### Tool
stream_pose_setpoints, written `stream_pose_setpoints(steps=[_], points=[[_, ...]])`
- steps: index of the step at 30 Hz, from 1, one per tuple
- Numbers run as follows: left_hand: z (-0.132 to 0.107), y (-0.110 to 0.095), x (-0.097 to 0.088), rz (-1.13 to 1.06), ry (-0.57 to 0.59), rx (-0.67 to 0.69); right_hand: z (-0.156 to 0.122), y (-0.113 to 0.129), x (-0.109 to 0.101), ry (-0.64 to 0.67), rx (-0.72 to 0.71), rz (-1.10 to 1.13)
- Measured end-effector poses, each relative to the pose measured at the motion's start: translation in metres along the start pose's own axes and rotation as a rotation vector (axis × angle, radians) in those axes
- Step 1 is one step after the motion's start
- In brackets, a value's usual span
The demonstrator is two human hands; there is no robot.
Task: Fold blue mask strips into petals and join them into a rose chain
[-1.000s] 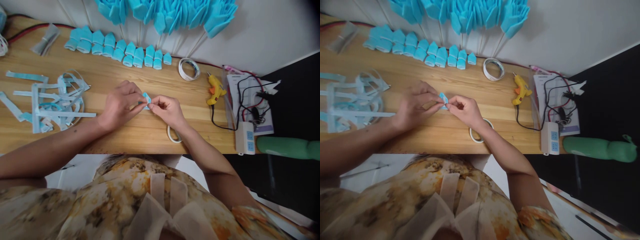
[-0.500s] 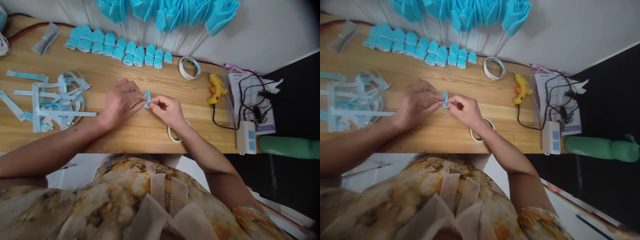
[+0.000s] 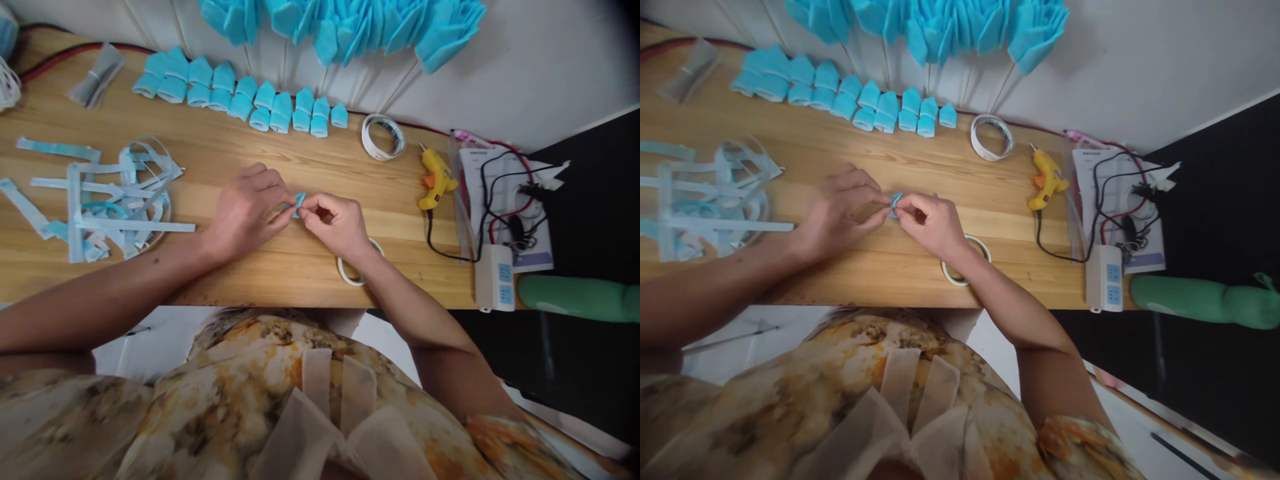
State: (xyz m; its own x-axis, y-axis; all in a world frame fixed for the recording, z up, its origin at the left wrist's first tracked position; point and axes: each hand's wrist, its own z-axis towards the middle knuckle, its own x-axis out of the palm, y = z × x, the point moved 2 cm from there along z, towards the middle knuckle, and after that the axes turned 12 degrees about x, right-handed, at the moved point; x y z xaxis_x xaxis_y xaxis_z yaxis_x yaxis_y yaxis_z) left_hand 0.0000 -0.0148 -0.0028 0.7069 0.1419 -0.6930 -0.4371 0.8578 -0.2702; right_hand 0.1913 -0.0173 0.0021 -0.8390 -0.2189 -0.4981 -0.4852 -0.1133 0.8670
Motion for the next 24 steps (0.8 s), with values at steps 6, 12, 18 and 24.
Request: stream_pose_setpoints(steps=[6,12,18,24], points=[[0.0012,-0.0011,-0.0007,-0.078,-0.016,-0.057,-0.0013,0.001,-0.0002,-0.01,-0.004,-0.003],[0.0036,-0.0001,-0.0027,-0.327,-0.129,-0.203,-0.0006,0.0018,-0.0022,-0.005,0.023,0.065],[0.0024,0.0059,-0.0019,-0.722,-0.189,-0.614,0.0011,0.0023,-0.0053,0.085,0.109,0.178],[0.0073,-0.0014,-0.0023,-0.818,-0.066,-0.659,0.0008,0.0031,-0.0042,0.161,0.081,0.134]])
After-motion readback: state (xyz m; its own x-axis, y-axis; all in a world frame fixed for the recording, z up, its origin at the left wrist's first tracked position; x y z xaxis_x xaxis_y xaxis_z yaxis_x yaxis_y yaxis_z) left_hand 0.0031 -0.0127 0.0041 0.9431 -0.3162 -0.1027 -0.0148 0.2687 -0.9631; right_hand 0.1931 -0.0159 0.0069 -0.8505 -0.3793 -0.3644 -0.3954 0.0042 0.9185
